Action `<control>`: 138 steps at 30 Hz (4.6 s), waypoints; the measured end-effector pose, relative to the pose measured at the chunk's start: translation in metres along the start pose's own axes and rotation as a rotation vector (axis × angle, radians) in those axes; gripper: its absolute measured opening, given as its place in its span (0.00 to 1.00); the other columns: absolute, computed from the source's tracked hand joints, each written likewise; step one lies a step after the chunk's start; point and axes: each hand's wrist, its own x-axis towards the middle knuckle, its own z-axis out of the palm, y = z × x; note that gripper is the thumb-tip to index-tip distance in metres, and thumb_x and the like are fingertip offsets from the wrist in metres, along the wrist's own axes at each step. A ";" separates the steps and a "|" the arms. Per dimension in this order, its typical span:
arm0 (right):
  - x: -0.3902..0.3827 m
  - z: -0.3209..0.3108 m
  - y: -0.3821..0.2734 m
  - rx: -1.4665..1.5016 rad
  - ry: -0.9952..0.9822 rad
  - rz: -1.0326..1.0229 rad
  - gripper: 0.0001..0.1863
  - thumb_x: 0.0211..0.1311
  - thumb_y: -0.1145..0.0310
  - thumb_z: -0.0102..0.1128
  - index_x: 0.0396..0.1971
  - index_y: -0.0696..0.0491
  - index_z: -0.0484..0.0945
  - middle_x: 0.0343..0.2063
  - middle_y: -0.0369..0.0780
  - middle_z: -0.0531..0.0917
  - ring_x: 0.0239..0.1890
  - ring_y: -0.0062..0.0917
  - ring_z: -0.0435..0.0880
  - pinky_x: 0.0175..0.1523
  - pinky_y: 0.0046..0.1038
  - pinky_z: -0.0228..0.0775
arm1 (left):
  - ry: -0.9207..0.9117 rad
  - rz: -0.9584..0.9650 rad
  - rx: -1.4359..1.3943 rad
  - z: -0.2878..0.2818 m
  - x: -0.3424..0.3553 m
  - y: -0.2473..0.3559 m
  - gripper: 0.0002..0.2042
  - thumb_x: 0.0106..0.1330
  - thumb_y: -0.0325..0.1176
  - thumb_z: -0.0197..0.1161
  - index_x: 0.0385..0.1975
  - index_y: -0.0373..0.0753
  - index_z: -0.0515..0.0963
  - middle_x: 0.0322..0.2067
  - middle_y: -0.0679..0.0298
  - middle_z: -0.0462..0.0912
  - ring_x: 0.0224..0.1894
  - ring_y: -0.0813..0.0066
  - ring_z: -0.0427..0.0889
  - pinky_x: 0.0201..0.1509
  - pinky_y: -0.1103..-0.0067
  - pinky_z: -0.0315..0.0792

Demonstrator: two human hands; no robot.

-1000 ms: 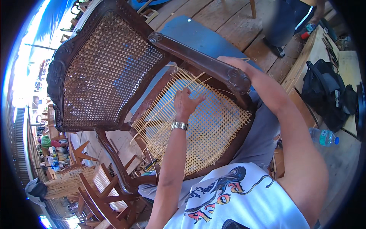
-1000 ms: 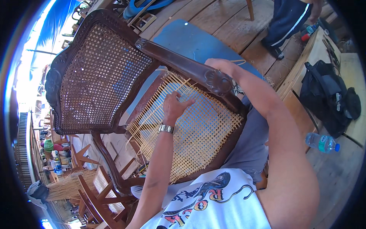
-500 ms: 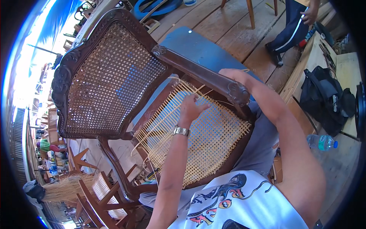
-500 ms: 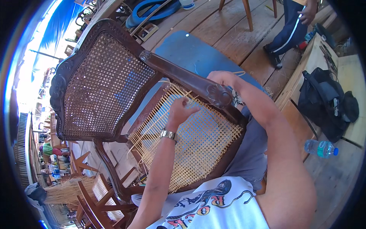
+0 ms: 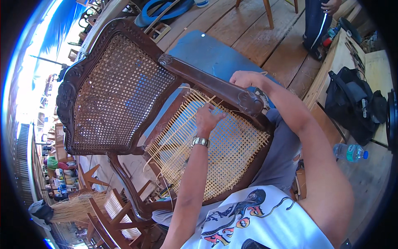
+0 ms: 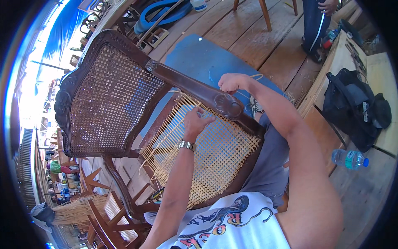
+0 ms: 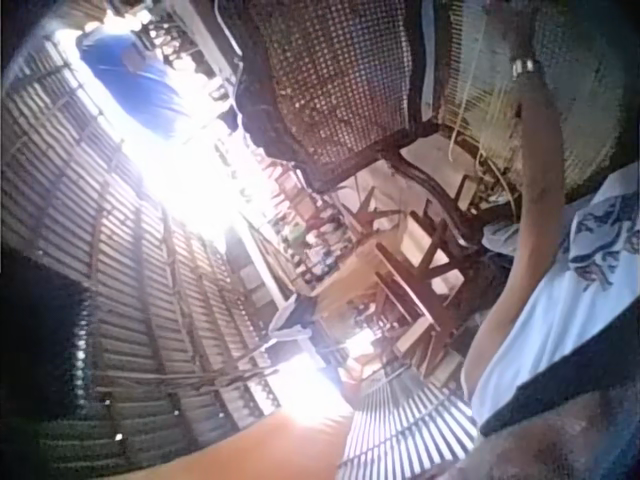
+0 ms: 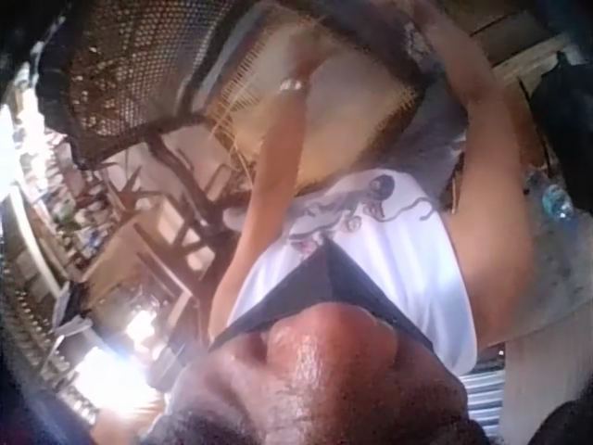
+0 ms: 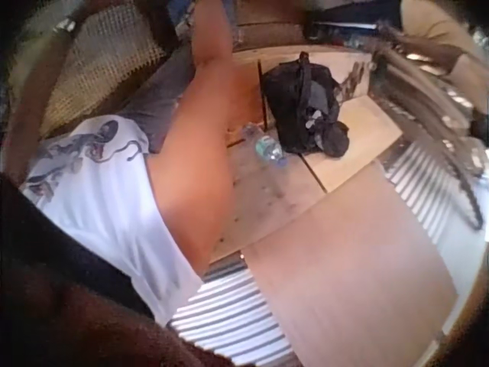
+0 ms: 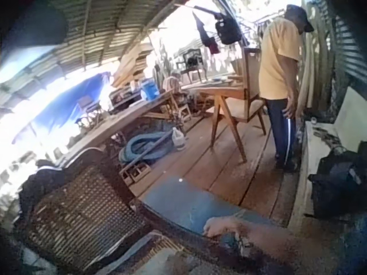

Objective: Weaving the seat of a wooden chair using cane or rattan strips.

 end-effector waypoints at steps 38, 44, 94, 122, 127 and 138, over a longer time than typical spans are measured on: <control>-0.033 0.035 0.022 0.730 -0.033 -0.241 0.19 0.82 0.66 0.50 0.66 0.51 0.77 0.58 0.34 0.82 0.57 0.14 0.77 0.65 0.24 0.68 | 0.204 0.144 0.124 -0.008 -0.036 -0.019 0.32 0.45 0.48 0.87 0.41 0.32 0.81 0.41 0.51 0.82 0.47 0.53 0.81 0.54 0.63 0.76; -0.050 0.031 -0.008 0.589 -0.022 -0.212 0.20 0.81 0.66 0.54 0.68 0.52 0.75 0.57 0.36 0.83 0.57 0.16 0.80 0.65 0.24 0.70 | 0.131 0.174 0.037 -0.014 -0.031 -0.026 0.32 0.43 0.51 0.88 0.40 0.34 0.82 0.41 0.52 0.82 0.45 0.55 0.81 0.51 0.64 0.76; -0.067 0.322 -0.116 -0.751 0.268 -0.586 0.25 0.64 0.64 0.71 0.61 0.50 0.80 0.55 0.43 0.79 0.59 0.44 0.75 0.66 0.46 0.69 | 0.708 -0.364 -0.743 -0.243 -0.346 -0.269 0.15 0.77 0.40 0.65 0.49 0.32 0.81 0.39 0.63 0.86 0.39 0.78 0.81 0.47 0.80 0.76; 0.018 0.130 -0.051 -0.391 0.904 0.223 0.23 0.72 0.49 0.60 0.43 0.57 0.84 0.37 0.54 0.89 0.46 0.48 0.89 0.52 0.48 0.78 | 0.356 -0.049 -0.256 -0.142 -0.243 -0.304 0.09 0.71 0.32 0.64 0.37 0.31 0.85 0.31 0.46 0.87 0.32 0.53 0.89 0.38 0.66 0.79; 0.043 0.098 -0.033 -0.405 0.513 0.380 0.23 0.74 0.51 0.58 0.50 0.56 0.85 0.44 0.54 0.89 0.50 0.51 0.88 0.55 0.51 0.77 | 0.206 -0.332 -0.489 -0.120 -0.267 -0.359 0.08 0.75 0.33 0.64 0.43 0.36 0.83 0.23 0.61 0.82 0.25 0.71 0.82 0.29 0.74 0.75; 0.036 0.087 0.005 -0.749 0.561 0.153 0.20 0.72 0.54 0.65 0.48 0.57 0.85 0.42 0.55 0.88 0.49 0.55 0.86 0.53 0.53 0.76 | 0.217 -0.295 -0.455 -0.151 -0.326 -0.377 0.12 0.68 0.40 0.72 0.41 0.37 0.84 0.30 0.64 0.83 0.32 0.70 0.82 0.35 0.72 0.75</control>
